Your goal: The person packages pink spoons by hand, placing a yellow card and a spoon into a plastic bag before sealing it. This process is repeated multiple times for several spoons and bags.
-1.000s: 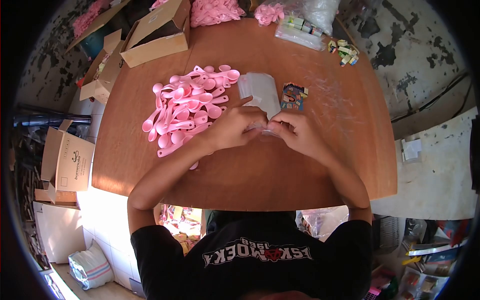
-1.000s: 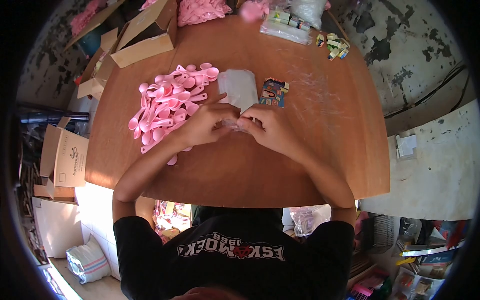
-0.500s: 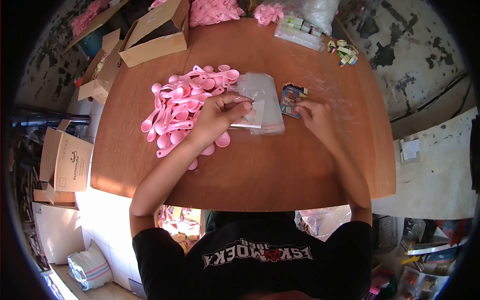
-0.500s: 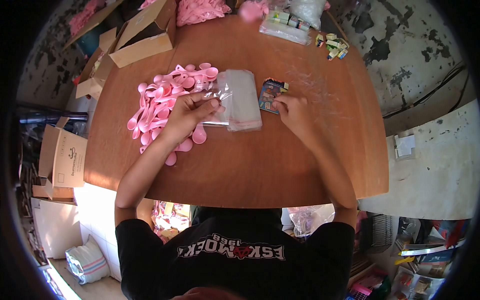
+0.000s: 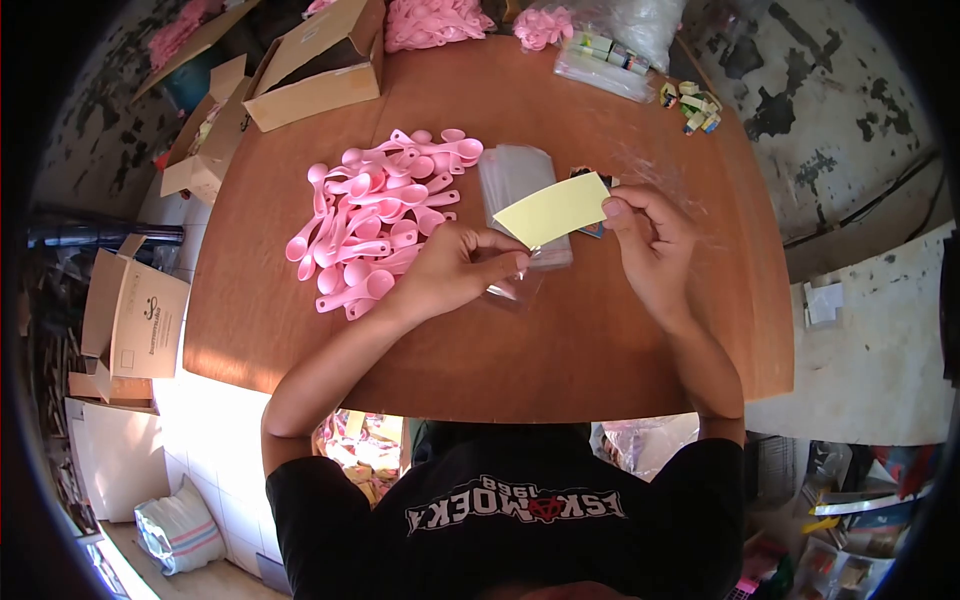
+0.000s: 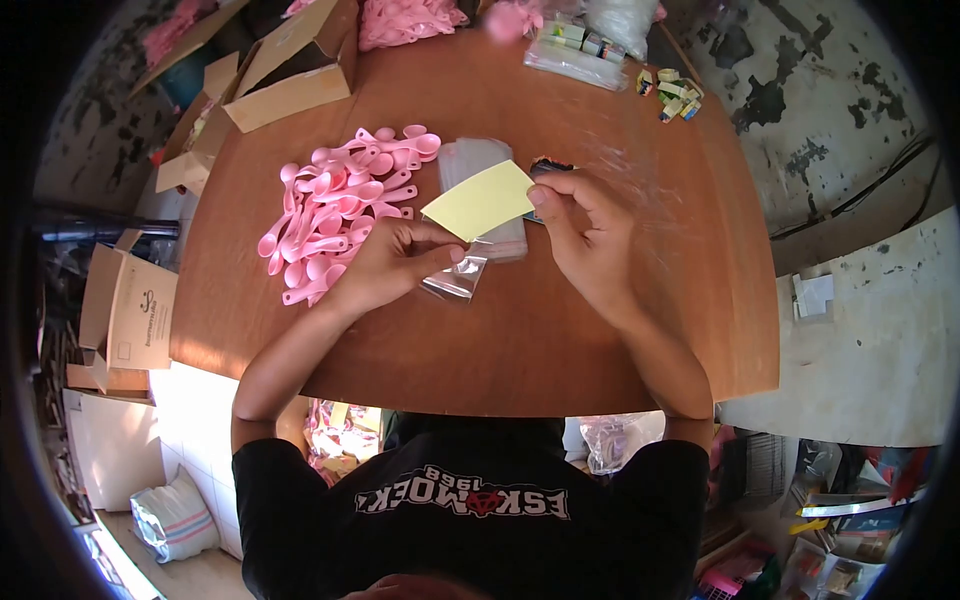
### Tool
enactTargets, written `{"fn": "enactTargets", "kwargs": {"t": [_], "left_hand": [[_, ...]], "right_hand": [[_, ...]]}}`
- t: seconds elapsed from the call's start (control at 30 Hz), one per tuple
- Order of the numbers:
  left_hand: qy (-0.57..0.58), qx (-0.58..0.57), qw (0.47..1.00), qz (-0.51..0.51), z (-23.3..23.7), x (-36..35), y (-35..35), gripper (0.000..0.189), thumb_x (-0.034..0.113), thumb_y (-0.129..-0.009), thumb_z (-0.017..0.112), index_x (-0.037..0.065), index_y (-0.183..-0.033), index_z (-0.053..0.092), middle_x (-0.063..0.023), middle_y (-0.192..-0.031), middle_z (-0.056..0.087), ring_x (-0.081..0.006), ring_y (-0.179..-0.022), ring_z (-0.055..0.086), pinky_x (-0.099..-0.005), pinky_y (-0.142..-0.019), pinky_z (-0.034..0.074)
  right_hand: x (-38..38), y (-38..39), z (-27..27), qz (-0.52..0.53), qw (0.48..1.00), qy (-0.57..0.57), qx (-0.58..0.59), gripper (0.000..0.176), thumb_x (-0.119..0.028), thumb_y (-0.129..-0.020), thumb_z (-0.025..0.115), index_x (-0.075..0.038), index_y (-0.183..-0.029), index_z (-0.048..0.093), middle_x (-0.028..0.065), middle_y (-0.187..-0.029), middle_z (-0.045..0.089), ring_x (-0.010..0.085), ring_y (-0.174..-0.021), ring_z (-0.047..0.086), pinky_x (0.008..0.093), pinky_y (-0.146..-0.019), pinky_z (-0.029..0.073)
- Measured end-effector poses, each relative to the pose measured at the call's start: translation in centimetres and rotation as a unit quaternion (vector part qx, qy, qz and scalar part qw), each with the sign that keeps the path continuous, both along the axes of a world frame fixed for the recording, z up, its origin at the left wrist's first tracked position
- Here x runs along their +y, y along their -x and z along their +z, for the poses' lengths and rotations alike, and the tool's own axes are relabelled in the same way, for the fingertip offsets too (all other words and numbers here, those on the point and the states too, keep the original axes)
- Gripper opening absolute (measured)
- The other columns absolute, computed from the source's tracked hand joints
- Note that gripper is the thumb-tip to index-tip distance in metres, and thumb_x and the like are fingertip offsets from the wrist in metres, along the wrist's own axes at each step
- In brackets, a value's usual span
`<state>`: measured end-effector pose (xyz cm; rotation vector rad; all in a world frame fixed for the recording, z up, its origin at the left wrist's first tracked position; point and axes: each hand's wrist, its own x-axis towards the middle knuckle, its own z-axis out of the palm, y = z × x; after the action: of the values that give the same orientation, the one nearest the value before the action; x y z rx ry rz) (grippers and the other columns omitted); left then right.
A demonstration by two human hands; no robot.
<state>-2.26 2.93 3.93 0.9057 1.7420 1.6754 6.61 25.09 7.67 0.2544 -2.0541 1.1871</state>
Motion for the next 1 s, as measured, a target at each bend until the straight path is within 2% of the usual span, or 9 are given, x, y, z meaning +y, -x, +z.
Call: {"fn": "enactTargets", "kwargs": {"t": [0.03, 0.1, 0.17, 0.43, 0.5, 0.6, 0.7, 0.83, 1.0], "left_hand": [[0.02, 0.002, 1.0, -0.002, 0.3, -0.2, -0.1, 0.019, 0.016, -0.089, 0.069, 0.0, -0.099, 0.072, -0.0047, -0.084, 0.072, -0.0063, -0.07, 0.063, -0.0218, -0.069, 0.05], [0.041, 0.004, 0.999, -0.003, 0.4, -0.4, -0.2, 0.02, 0.016, -0.089, 0.069, -0.001, -0.099, 0.072, -0.0044, -0.083, 0.072, -0.0061, -0.07, 0.062, -0.0216, -0.069, 0.05], [0.041, 0.019, 0.999, -0.013, 0.2, -0.5, -0.1, 0.025, 0.019, -0.09, 0.068, -0.004, -0.101, 0.071, -0.0065, -0.081, 0.072, -0.0066, -0.075, 0.064, -0.0235, -0.068, 0.051], [0.046, 0.053, 0.997, -0.013, 0.6, 0.1, -0.4, 0.026, 0.018, -0.09, 0.068, -0.004, -0.102, 0.07, -0.0057, -0.08, 0.07, -0.0055, -0.071, 0.061, -0.0236, -0.062, 0.05], [0.027, 0.074, 0.997, -0.016, 0.4, 0.1, -0.4, 0.026, 0.018, -0.09, 0.068, -0.004, -0.103, 0.07, -0.0054, -0.08, 0.07, -0.0052, -0.069, 0.06, -0.0237, -0.06, 0.05], [0.027, 0.019, 0.999, -0.022, 1.4, 0.1, -0.8, 0.027, 0.019, -0.09, 0.068, -0.004, -0.106, 0.069, -0.0058, -0.08, 0.07, -0.0042, -0.068, 0.057, -0.0247, -0.06, 0.049], [0.082, 0.049, 0.995, -0.019, 2.0, 0.2, -0.8, 0.027, 0.017, -0.091, 0.068, -0.003, -0.109, 0.069, -0.0048, -0.088, 0.071, -0.0044, -0.077, 0.06, -0.0219, -0.067, 0.049], [0.01, 0.093, 0.996, -0.013, 1.3, 0.6, -0.8, 0.026, 0.01, -0.091, 0.065, -0.004, -0.113, 0.067, -0.0086, -0.102, 0.07, -0.0069, -0.089, 0.061, -0.0236, -0.078, 0.05], [-0.003, 0.102, 0.995, -0.011, 1.0, 0.5, -1.1, 0.028, 0.009, -0.092, 0.064, -0.004, -0.117, 0.064, -0.0122, -0.11, 0.069, -0.0094, -0.099, 0.061, -0.0265, -0.088, 0.05]], "right_hand": [[0.1, -0.1, 0.1, 0.002, 1.0, 0.0, 0.001, 0.011, -0.006, -0.089, 0.067, 0.002, -0.096, 0.067, 0.0082, -0.089, 0.068, 0.0104, -0.078, 0.063, 0.024, -0.067, 0.05], [0.2, -0.4, 0.2, 0.031, 0.996, -0.023, -0.086, 0.01, -0.007, -0.086, 0.07, 0.001, -0.093, 0.068, 0.0067, -0.086, 0.069, 0.0094, -0.076, 0.063, 0.0236, -0.066, 0.05], [-0.2, -0.6, 0.3, 0.028, 0.995, -0.016, -0.094, 0.01, -0.007, -0.087, 0.07, 0.0, -0.093, 0.069, 0.0058, -0.085, 0.069, 0.0096, -0.075, 0.063, 0.0237, -0.066, 0.05], [-0.7, -0.7, 1.1, 0.058, 0.991, -0.062, -0.101, 0.012, -0.008, -0.086, 0.07, -0.002, -0.096, 0.07, 0.0053, -0.082, 0.069, 0.0115, -0.071, 0.063, 0.0247, -0.065, 0.05], [-0.8, -0.8, 1.5, 0.089, 0.985, -0.09, -0.119, 0.011, -0.008, -0.086, 0.069, -0.002, -0.095, 0.07, 0.0068, -0.086, 0.068, 0.0143, -0.076, 0.064, 0.0267, -0.068, 0.05], [-1.2, -0.7, 1.5, 0.149, 0.977, -0.093, -0.122, 0.01, -0.009, -0.088, 0.067, -0.001, -0.094, 0.07, 0.0089, -0.094, 0.067, 0.017, -0.085, 0.064, 0.0283, -0.073, 0.05], [-1.7, -0.8, 1.5, 0.182, 0.963, -0.11, -0.165, 0.011, -0.008, -0.089, 0.066, 0.0, -0.095, 0.07, 0.0106, -0.102, 0.064, 0.0186, -0.092, 0.063, 0.0289, -0.077, 0.05], [-1.4, -0.1, 0.3, 0.208, 0.962, -0.085, -0.153, 0.012, -0.008, -0.088, 0.066, -0.001, -0.097, 0.069, 0.0111, -0.103, 0.064, 0.0194, -0.093, 0.063, 0.029, -0.077, 0.05], [-1.5, -0.4, 0.6, 0.256, 0.931, -0.016, -0.259, 0.022, -0.005, -0.085, 0.068, 0.0, -0.106, 0.066, 0.0107, -0.104, 0.065, 0.0222, -0.093, 0.064, 0.0332, -0.082, 0.05]]}}
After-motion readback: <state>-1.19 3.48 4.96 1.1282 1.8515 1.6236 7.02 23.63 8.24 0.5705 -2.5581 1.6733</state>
